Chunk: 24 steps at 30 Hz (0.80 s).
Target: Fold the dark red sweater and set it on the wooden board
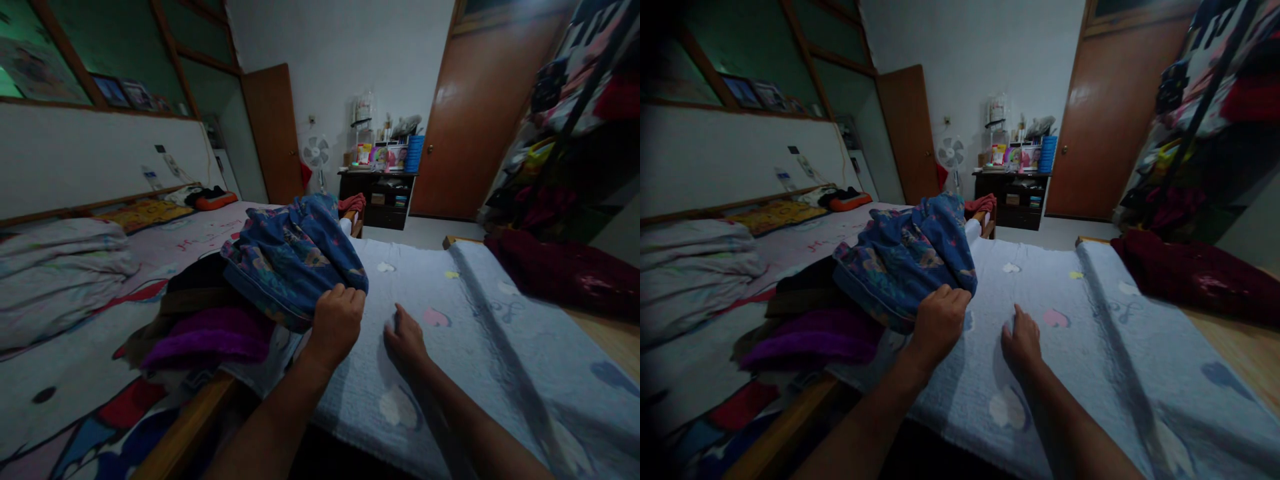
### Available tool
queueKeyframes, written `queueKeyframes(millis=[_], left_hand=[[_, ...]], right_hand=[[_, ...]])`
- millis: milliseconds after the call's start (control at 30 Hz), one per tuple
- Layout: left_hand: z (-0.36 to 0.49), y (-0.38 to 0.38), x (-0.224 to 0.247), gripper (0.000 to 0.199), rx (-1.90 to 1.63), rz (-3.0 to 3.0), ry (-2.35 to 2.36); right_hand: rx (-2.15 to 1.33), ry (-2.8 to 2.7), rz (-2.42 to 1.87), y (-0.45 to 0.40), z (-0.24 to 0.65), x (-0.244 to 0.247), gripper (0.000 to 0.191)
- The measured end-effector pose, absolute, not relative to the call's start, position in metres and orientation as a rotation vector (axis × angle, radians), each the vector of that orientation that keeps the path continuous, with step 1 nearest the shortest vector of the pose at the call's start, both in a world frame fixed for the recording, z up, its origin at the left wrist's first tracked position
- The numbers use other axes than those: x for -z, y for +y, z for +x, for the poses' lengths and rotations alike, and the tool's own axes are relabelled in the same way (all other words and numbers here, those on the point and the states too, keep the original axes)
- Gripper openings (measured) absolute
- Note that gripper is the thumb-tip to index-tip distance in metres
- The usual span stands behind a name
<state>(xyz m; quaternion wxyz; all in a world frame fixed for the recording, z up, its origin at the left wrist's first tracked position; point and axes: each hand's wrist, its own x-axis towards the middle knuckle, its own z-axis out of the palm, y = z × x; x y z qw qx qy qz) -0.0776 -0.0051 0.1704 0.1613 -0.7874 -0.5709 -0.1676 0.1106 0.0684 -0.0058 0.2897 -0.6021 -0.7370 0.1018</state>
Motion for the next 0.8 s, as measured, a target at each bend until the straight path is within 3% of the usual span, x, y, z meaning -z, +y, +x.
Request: queueKeyframes(millis=[67, 133, 200, 367, 433, 567, 667, 800], left_hand=[[-0.07, -0.005, -0.168, 0.015, 0.491, -2.28, -1.596], [-0.062, -0.006, -0.162, 0.013, 0.492, -2.324, -1.572], [-0.057, -0.009, -0.156, 0.013, 0.5, -2.357, -1.571], [-0.072, -0.014, -0.16, 0.017, 0.57, -2.501, -1.592], [-0.095, -0.011, -0.171, 0.019, 0.688, -2.471, -1.639], [-0.155, 0.007, -0.191, 0.03, 0.9, -1.715, -2.026], [-0.182, 0.018, -0.2, 0.04, 0.965, -1.523, -2.142], [-0.184, 0.015, -0.207, 0.038, 1.034, -1.452, -2.133]], right_hand=[[-0.505, -1.889, -1.335, 0.067, 0.099, -0.019, 0.083], [-0.57, -1.88, -1.047, 0.066, 0.085, -0.047, 0.09], [-0.536, -1.903, -0.867, 0.065, 0.072, -0.072, 0.08], [-0.746, -1.872, -0.767, 0.071, 0.061, -0.086, 0.027], [-0.928, -1.763, -0.813, 0.073, 0.066, -0.083, 0.026], [-1.229, -1.446, -0.882, 0.07, 0.079, -0.087, 0.037], [-1.308, -1.294, -0.845, 0.067, 0.087, -0.103, 0.039], [-1.298, -1.118, -0.799, 0.067, 0.098, -0.125, 0.037]])
